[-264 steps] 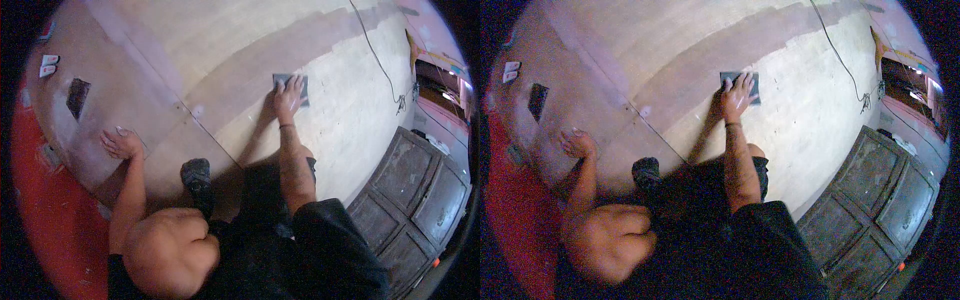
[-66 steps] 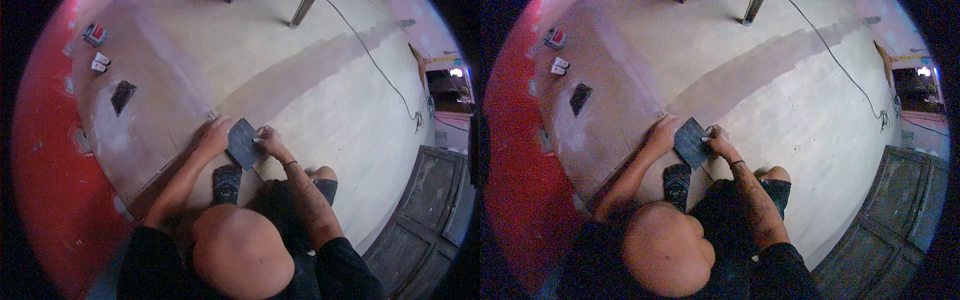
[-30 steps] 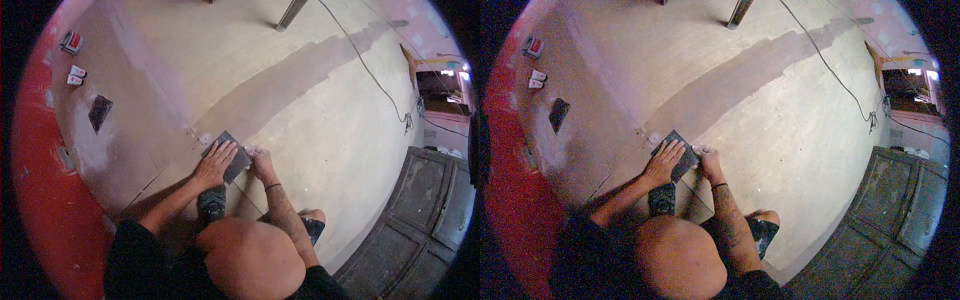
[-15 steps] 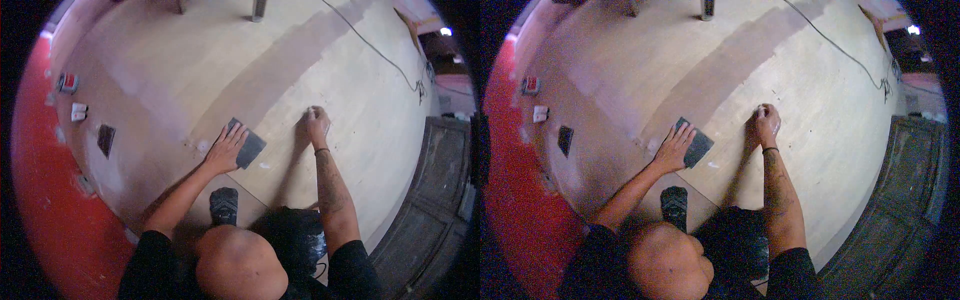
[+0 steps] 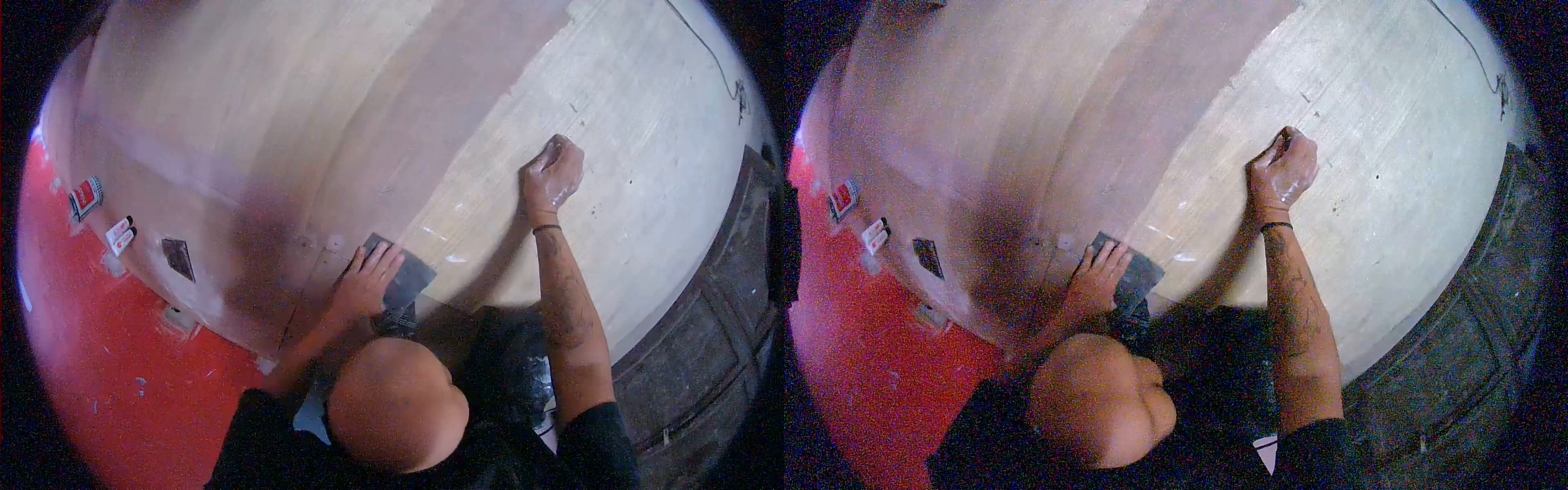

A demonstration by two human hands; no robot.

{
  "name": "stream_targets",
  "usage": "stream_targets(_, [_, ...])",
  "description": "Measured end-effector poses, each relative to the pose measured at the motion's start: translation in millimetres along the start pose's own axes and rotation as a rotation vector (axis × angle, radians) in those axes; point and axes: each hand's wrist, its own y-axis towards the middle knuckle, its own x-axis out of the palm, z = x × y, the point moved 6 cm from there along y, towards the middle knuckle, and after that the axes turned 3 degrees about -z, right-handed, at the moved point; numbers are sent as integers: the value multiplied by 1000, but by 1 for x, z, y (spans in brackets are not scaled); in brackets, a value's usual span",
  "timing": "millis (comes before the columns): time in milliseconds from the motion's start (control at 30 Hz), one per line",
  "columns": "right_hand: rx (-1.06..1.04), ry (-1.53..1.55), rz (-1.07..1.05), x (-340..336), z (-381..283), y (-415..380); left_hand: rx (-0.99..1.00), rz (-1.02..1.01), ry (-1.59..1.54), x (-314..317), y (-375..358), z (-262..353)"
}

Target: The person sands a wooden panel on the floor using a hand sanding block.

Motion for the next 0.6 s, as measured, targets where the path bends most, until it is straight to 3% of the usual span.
stream_targets(33, [-26,-23,6,-3,-3,0,1,-17,-9,6,2,2])
stream_targets(100, [-60,-36,5,-3,-6,-2,14,282,-71,-14,20,2])
stream_targets(133, [-48,-17,10,-2,-4,-3,48,410,136,-43,47,9])
stream_targets(267, [-32,3,12,-3,-5,-2,157,670,246,-174,161,23])
stream_targets(367, [-45,73,43,-6,-6,-3,127,531,274,-151,138,10])
stream_targets(400, [-12,51,8,-3,-1,-4,98,413,285,-123,108,6])
stream_targets(467, [1,56,27,1,2,1,56,209,-5,-35,37,-3])
stream_targets(533, [-25,32,24,-1,0,-3,19,-59,49,47,-17,-17])
stream_targets(600, [-42,9,32,-5,-4,-4,4,31,40,18,-6,-9])
